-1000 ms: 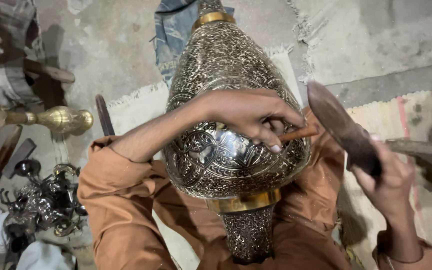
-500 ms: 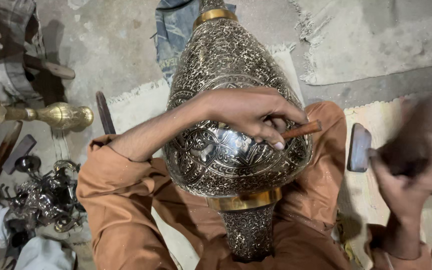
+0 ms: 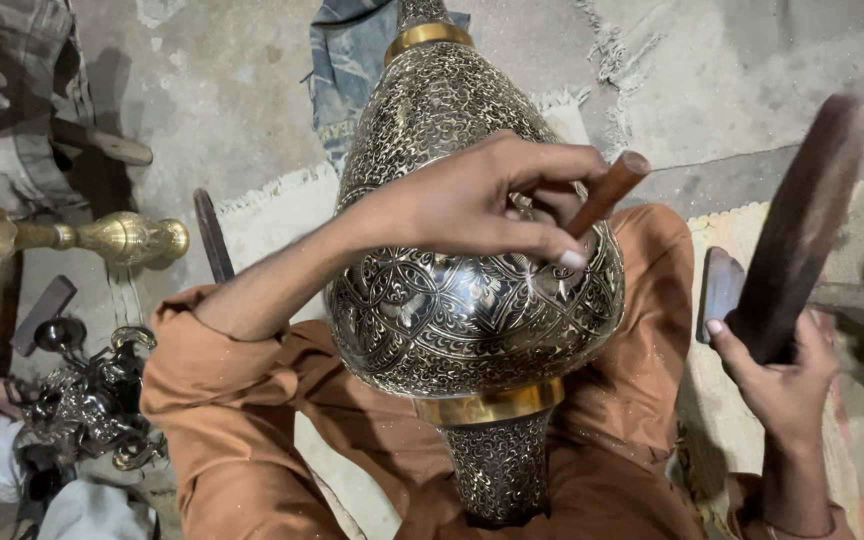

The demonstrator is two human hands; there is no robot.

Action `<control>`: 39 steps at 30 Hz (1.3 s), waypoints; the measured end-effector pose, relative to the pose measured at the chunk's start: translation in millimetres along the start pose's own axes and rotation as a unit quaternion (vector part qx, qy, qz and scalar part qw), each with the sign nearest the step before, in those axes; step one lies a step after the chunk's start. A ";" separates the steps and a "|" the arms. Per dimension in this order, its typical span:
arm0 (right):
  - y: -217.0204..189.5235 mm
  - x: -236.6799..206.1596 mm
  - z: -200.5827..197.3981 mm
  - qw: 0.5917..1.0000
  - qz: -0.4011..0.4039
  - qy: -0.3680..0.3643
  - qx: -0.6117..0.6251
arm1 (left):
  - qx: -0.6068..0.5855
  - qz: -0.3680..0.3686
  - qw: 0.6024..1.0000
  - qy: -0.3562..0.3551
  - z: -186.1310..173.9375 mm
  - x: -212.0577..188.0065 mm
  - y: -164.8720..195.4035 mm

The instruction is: The person sits on the floor with a large engraved metal vase on their lap. They hold a small punch against the vase surface with one hand and repeatedly strike it with a wooden mallet held in the other hand, repositioning the punch across different areas of the pattern to work the design.

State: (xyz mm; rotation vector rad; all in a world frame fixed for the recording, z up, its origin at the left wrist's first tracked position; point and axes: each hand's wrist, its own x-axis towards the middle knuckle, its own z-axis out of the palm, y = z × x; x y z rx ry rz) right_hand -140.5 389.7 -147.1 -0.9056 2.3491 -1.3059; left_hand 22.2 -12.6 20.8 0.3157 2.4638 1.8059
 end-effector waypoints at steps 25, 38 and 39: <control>-3.7 10.1 -32.9 0.991 -0.093 0.097 0.008 | 0.083 -0.073 0.979 -0.171 16.2 10.9 -7.8; -18.9 17.9 -21.4 0.978 -0.163 0.026 -0.131 | 0.037 0.076 0.996 -0.028 7.6 3.8 -7.0; -18.9 15.5 -22.4 0.977 -0.167 0.037 -0.130 | 0.038 0.077 0.996 -0.021 7.0 4.0 -6.9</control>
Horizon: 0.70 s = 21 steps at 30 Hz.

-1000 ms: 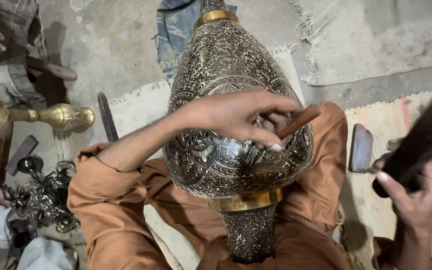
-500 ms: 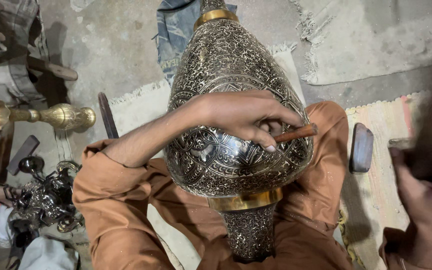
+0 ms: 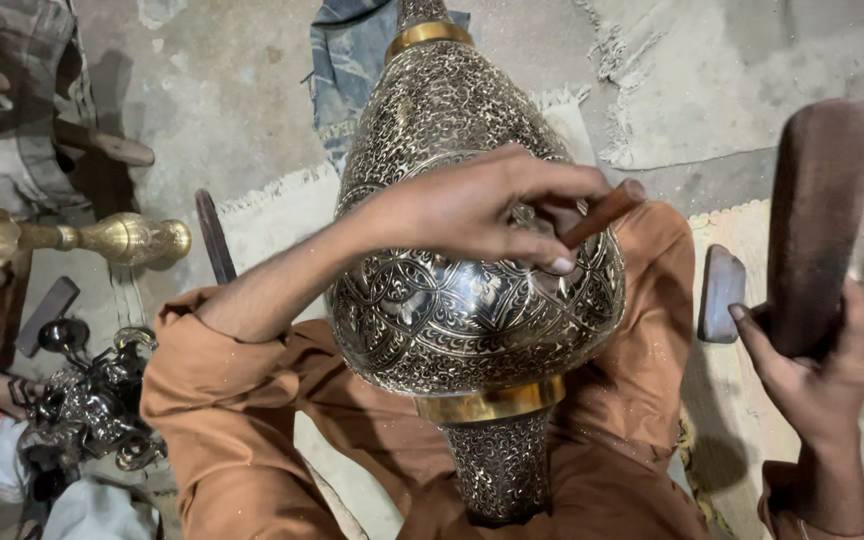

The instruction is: The person sits on the floor with a large engraved metal vase on their lap. They hold a small punch against the vase surface with one hand and repeatedly strike it with a wooden mallet held in the other hand, repositioning the punch across different areas of the pattern to work the design.

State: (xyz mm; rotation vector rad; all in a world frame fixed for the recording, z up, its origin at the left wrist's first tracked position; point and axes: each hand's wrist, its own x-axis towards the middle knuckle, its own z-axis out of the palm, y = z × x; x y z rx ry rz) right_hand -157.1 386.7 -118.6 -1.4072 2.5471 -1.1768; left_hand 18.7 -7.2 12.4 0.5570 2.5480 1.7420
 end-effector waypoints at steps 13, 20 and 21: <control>-3.0 11.8 2.3 0.999 -0.026 -0.025 -0.028 | 0.038 -0.157 0.979 -0.127 9.2 7.6 -5.8; -33.3 37.8 6.1 0.982 0.101 0.050 0.151 | 0.037 -0.148 0.979 -0.136 5.7 9.2 -5.5; -32.3 39.5 6.1 0.966 0.149 0.055 0.202 | 0.034 -0.142 0.980 -0.134 5.1 8.8 -4.8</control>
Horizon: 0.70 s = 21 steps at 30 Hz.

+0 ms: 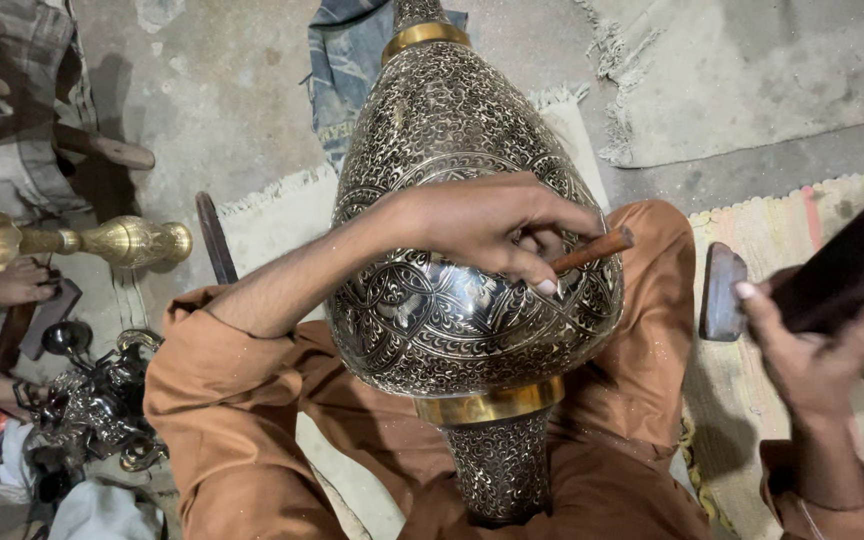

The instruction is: The person sits on the floor with a large engraved metal vase on their lap. They hold a small punch against the vase surface with one hand and repeatedly strike it with a wooden mallet held in the other hand, repositioning the punch across different areas of the pattern to work the design.

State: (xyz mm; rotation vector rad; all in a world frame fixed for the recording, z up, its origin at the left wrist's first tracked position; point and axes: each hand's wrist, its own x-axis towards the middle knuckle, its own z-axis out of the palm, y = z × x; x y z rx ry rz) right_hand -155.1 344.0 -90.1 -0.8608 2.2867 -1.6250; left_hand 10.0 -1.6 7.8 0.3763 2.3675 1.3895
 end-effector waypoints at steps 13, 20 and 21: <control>37.4 5.6 -9.0 0.965 -0.103 -0.117 -0.210 | -0.089 -0.065 0.994 -0.007 -0.2 3.9 -3.4; 2.6 19.2 4.6 0.998 -0.058 -0.022 -0.023 | -0.121 -0.065 0.991 -0.008 -1.2 5.1 -4.4; 1.4 21.3 3.6 0.997 -0.055 -0.051 -0.033 | -0.125 -0.055 0.991 -0.008 -1.4 5.7 -4.5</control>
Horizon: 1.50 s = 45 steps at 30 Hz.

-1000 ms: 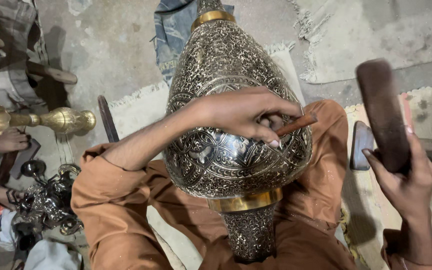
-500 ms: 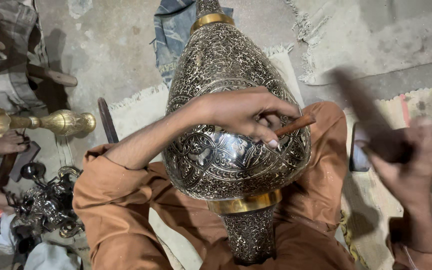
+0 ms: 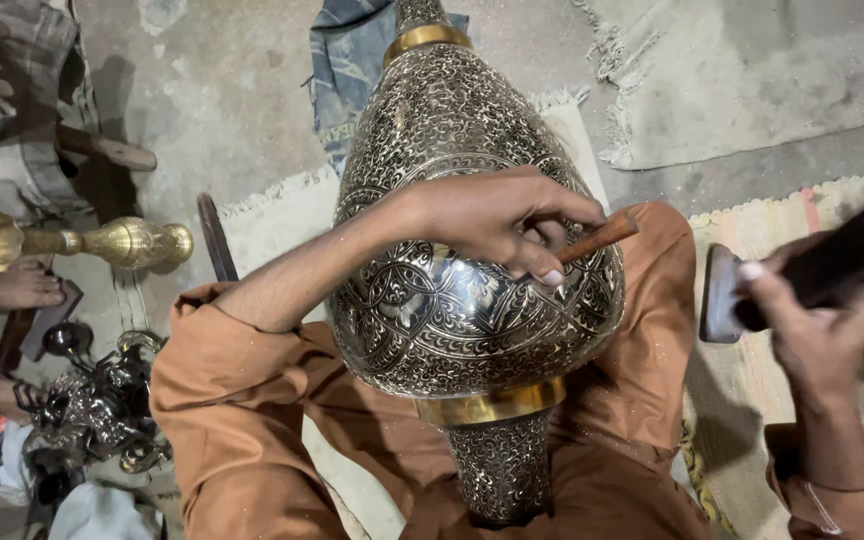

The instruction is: The person sits on the floor with a large engraved metal vase on their lap. They hold a small punch against the vase surface with one hand and repeatedly strike it with a wooden mallet held in the other hand, repositioning the punch across different areas of the pattern to work the design.

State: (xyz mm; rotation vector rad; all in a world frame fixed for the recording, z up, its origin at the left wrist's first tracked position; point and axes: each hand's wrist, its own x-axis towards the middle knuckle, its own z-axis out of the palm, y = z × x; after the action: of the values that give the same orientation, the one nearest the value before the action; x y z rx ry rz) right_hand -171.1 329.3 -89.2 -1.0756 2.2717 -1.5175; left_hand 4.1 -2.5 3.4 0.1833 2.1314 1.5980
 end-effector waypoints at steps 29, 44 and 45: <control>66.7 -8.5 -36.2 0.998 0.027 -0.031 -0.051 | 0.035 -0.010 0.999 0.025 0.0 -3.8 0.2; -20.6 14.4 13.2 0.999 -0.019 0.004 0.037 | 0.092 0.002 0.995 0.032 1.0 -2.9 -2.4; -21.0 14.9 13.6 0.987 0.039 0.028 0.152 | 0.099 -0.002 0.995 0.027 1.2 -2.8 -2.5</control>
State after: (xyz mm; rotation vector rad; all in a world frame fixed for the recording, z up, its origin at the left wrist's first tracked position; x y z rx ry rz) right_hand -164.9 305.4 -73.9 -0.8587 2.0011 -1.8069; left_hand 7.5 -3.3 1.6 0.2008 2.3302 1.4033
